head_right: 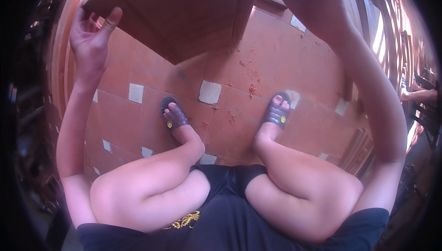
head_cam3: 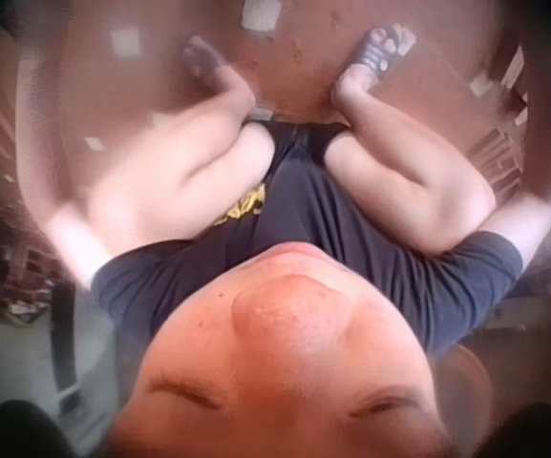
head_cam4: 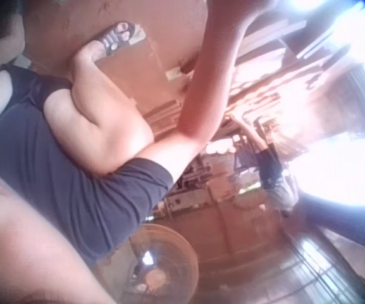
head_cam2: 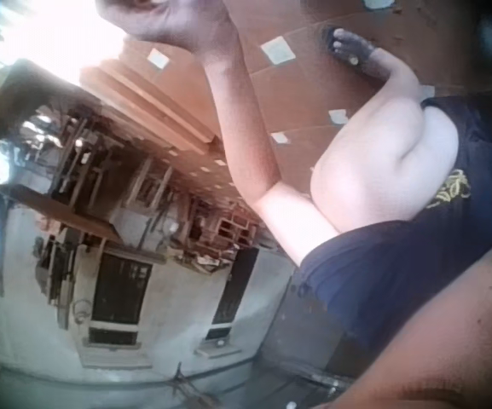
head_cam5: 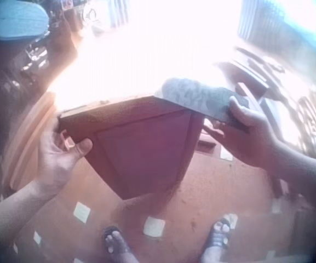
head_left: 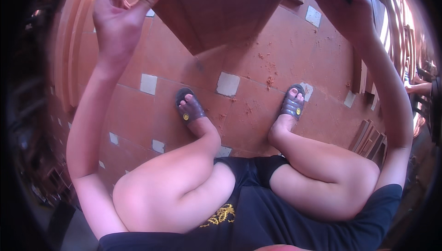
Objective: The person sits on the floor and sands a rectangular wooden frame with a sanding block, moving it across the surface and edges. They occasionally flip the frame to work on different sides and continue sanding until the end of the clip.
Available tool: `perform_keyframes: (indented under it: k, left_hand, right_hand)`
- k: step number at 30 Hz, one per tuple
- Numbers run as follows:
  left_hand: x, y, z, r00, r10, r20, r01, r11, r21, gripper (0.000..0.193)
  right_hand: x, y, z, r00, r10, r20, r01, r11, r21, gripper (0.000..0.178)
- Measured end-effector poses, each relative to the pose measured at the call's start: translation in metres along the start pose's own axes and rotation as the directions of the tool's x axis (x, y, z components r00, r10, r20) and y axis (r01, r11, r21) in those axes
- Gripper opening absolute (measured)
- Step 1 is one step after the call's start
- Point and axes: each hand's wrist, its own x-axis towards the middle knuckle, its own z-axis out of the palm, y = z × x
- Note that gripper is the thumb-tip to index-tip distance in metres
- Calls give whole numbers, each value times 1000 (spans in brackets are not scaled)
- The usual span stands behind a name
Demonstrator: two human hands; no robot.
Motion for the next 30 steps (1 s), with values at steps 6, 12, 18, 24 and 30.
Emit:
perform_keyframes:
  k: [6, 12, 18, 24, 30]
  left_hand:
    - [-1, 6, 2, 998, -34, 52, 32, 999, 26, 47]
    - [14, -16, 9, 991, -118, 71, 111, 990, 91, 48]
    - [17, 0, -1, 993, -95, 66, 91, 994, 61, 48]
    - [30, 2, -6, 994, -101, 49, 97, 992, 83, 48]
    - [25, 4, -5, 991, -118, 61, 113, 990, 87, 48]
  right_hand:
    - [6, -22, 23, 976, -164, -143, 128, 964, -234, 32]
    - [9, -7, 48, 920, -246, -305, 50, 846, -531, 28]
    - [22, -25, 32, 922, -295, 251, 307, 158, -939, 24]
    - [14, -32, 41, 878, -265, 399, 400, -52, -915, 35]
    - [8, -20, 63, 958, -275, -80, 153, 728, -668, 34]
